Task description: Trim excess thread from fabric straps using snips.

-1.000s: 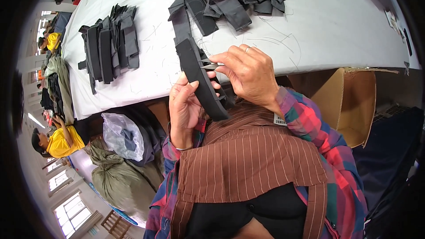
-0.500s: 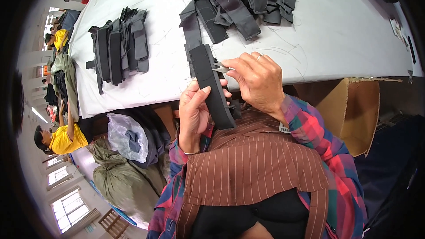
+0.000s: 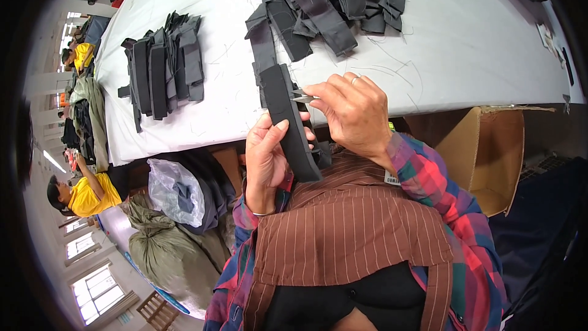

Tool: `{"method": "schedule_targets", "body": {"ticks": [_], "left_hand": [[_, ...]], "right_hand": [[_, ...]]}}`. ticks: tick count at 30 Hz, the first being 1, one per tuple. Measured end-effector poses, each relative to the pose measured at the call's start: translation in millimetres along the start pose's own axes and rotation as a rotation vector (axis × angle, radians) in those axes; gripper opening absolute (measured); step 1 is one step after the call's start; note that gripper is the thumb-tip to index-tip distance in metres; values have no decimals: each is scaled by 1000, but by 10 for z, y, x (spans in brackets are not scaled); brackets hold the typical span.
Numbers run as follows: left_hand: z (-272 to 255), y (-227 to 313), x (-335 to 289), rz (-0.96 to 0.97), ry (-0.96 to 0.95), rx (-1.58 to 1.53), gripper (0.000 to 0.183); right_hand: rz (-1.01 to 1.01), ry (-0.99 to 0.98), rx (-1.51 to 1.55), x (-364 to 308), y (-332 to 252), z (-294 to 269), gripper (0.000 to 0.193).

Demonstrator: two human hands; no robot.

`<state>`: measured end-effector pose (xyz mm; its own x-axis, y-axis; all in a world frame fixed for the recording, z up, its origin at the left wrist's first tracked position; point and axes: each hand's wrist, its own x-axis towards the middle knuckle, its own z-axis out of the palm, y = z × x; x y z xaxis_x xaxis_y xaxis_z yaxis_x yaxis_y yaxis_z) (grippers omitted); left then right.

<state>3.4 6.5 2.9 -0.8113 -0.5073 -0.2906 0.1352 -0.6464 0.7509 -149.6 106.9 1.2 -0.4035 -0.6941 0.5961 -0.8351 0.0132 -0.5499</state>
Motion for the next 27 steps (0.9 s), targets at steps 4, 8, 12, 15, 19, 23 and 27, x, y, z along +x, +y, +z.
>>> {"method": "schedule_targets", "body": {"ticks": [4, 8, 12, 15, 19, 23, 27], "left_hand": [[-11, -6, 3, -16, -19, -7, 26], [-31, -15, 0, -28, -17, 7, 25], [-3, -7, -1, -19, -2, 21, 25], [17, -29, 5, 17, 22, 86, 28], [63, -54, 8, 31, 56, 117, 36], [25, -44, -13, 18, 20, 188, 36], [-33, -104, -6, 59, 73, 237, 38]], "right_hand": [[7, 22, 5, -14, -3, 7, 16], [-15, -9, -49, -17, -19, -24, 14], [31, -9, 32, 6, -38, -43, 12], [121, -1, 193, 5, -33, 28, 10], [119, -80, 149, 1, -64, 51, 10], [56, -87, 99, 10, -113, 90, 14], [9, -79, 8, 3, -164, 136, 13]]}}
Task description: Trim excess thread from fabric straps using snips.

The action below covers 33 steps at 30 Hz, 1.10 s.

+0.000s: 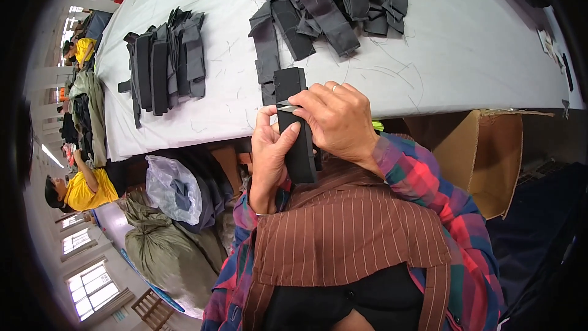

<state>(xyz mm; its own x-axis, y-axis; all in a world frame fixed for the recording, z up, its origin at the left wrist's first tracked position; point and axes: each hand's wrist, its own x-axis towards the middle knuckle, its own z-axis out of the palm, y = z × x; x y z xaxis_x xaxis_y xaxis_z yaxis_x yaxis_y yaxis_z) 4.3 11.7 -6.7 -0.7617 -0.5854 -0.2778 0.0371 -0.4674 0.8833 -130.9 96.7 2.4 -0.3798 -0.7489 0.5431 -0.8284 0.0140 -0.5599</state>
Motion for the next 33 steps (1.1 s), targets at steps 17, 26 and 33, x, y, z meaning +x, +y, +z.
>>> {"method": "schedule_targets", "body": {"ticks": [17, 26, 33], "left_hand": [[11, 155, 8, -16, -90, 12, 68], [-55, 87, 13, 18, -7, -16, 59], [-65, 64, 20, 7, -89, 4, 60]], "right_hand": [[158, 48, 138, 136, 229, -153, 11], [179, -16, 168, 147, 236, -213, 19], [113, 37, 141, 154, 263, -169, 14]]}}
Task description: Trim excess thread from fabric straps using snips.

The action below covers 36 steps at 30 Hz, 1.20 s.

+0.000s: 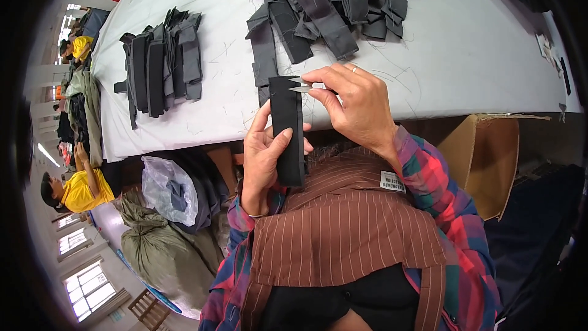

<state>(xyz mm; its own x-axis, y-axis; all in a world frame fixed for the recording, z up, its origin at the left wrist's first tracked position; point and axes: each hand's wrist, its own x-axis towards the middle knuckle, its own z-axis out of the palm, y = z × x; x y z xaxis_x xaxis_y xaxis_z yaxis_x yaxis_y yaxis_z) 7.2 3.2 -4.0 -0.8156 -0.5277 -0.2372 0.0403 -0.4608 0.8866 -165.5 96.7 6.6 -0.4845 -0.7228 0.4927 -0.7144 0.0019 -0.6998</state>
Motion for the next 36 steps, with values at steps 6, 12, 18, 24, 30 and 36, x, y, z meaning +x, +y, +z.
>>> {"method": "schedule_targets", "body": {"ticks": [6, 12, 18, 24, 30, 36], "left_hand": [[-19, 5, -11, -26, -35, 121, 68], [-4, 21, -6, -35, -26, 401, 64], [35, 20, -36, 94, 43, 740, 55], [70, 52, -53, 179, 112, 871, 57], [55, 24, -29, 175, 119, 766, 41], [-119, -56, 11, 346, 191, 821, 37]], "right_hand": [[-84, -89, -122, 30, -36, -58, 25], [-228, -114, -242, 22, -49, -42, 27], [-308, -219, -378, 17, -64, -73, 43], [-244, -259, -338, -29, -110, -127, 47], [58, 31, 31, -30, -45, -109, 34], [116, -130, 177, -67, -157, -194, 25]]}}
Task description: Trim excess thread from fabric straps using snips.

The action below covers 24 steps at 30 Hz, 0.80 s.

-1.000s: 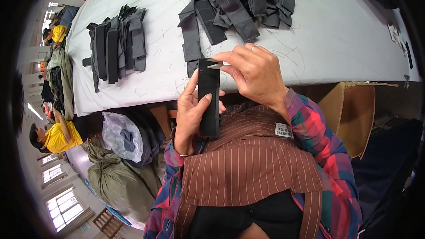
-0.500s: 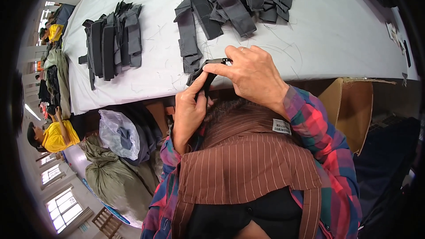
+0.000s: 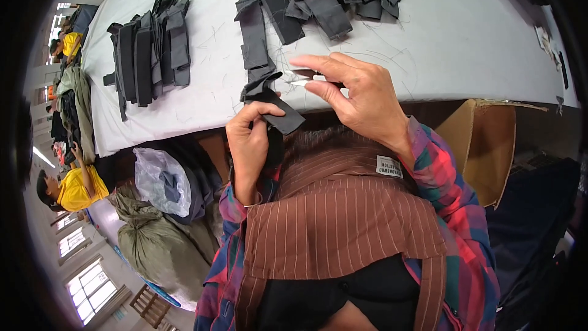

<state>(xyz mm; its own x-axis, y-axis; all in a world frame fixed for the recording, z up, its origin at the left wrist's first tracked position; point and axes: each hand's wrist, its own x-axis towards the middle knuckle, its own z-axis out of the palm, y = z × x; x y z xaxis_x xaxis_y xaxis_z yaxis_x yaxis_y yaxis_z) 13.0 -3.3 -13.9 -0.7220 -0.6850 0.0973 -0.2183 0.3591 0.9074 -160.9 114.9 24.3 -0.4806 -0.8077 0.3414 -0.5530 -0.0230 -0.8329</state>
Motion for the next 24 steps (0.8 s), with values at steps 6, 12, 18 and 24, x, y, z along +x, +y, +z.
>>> {"method": "schedule_targets", "body": {"ticks": [6, 12, 18, 24], "left_hand": [[-87, 45, -2, -184, -81, -430, 24], [-85, 37, -21, -174, -79, -479, 17], [-61, 50, -5, -127, -72, -454, 14], [-55, 25, 3, -128, -94, -489, 14]], "right_hand": [[68, -189, 153, -141, -21, 39, 18], [44, -280, 164, -183, -58, 104, 13], [-1, -306, 158, -182, -37, 123, 13], [2, -302, 150, -177, -46, 136, 10]]}}
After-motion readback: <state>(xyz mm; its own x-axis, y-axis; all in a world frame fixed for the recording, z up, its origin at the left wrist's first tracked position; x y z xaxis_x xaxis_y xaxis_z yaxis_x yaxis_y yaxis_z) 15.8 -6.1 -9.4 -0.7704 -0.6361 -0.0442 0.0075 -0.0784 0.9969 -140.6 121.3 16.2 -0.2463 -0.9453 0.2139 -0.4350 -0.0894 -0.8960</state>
